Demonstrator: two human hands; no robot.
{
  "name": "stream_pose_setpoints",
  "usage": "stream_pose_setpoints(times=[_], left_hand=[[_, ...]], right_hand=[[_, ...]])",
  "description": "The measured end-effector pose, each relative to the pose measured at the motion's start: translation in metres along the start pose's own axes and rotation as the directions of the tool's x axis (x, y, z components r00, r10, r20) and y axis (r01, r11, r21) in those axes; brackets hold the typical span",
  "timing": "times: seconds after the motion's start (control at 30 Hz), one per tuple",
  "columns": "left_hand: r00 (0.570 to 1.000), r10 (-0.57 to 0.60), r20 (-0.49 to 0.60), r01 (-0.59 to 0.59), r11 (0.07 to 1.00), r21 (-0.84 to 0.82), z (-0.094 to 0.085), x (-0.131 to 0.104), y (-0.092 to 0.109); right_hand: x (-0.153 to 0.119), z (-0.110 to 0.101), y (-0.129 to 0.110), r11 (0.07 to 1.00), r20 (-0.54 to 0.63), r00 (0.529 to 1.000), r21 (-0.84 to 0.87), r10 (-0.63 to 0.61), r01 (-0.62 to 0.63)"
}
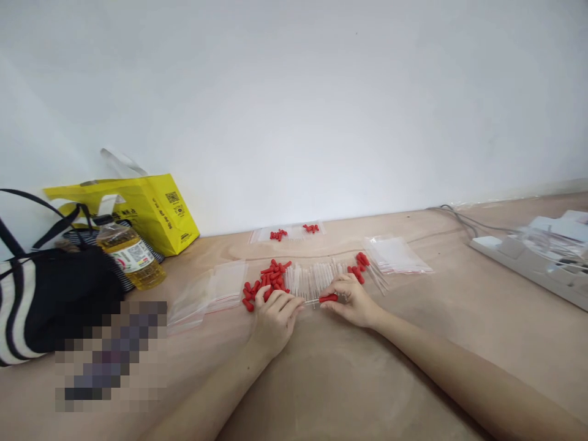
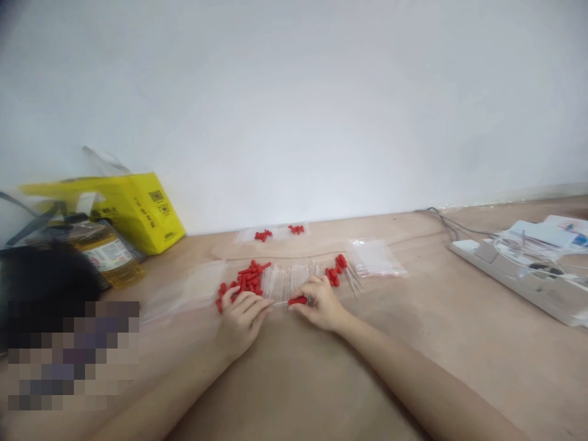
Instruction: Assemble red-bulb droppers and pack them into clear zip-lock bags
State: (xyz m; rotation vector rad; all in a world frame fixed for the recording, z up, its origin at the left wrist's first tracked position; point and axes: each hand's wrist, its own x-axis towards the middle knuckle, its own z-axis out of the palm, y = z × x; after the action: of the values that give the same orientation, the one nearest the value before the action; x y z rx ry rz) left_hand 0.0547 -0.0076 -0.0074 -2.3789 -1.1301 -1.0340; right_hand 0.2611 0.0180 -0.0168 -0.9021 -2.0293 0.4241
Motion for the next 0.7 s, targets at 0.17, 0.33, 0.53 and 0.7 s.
stream_pose_setpoints(times=[0.17,0.33,0.53,0.7], left_hand=[[1.0,-0.01,0.017,0.01,1.0,0.018,0.001,0.002,0.004],[0.995,0.026,0.097,-0.027,1.0,0.009,-0.002,0.004,0.009],[0.951,-0.028,0.309,0.014,0.999,0.048,0.002,-0.001,0.0],[0.927,-0.082,0.367,0.075,0.997,0.034,0.008,-0.005,-0.003]], right_hand=[[0.001,0.009,-0.009,0.957,-0.083,0.982,0.249,0.172,-0.147],[0.002,0.02,-0.02,0.889,-0.044,0.978,0.426,0.203,-0.166],[0.027,-0.019,0.012,0.876,-0.161,0.9,0.349,0.406,-0.333],[0.034,-0.067,0.053,0.772,-0.251,0.8,-0.221,0.546,-0.596]])
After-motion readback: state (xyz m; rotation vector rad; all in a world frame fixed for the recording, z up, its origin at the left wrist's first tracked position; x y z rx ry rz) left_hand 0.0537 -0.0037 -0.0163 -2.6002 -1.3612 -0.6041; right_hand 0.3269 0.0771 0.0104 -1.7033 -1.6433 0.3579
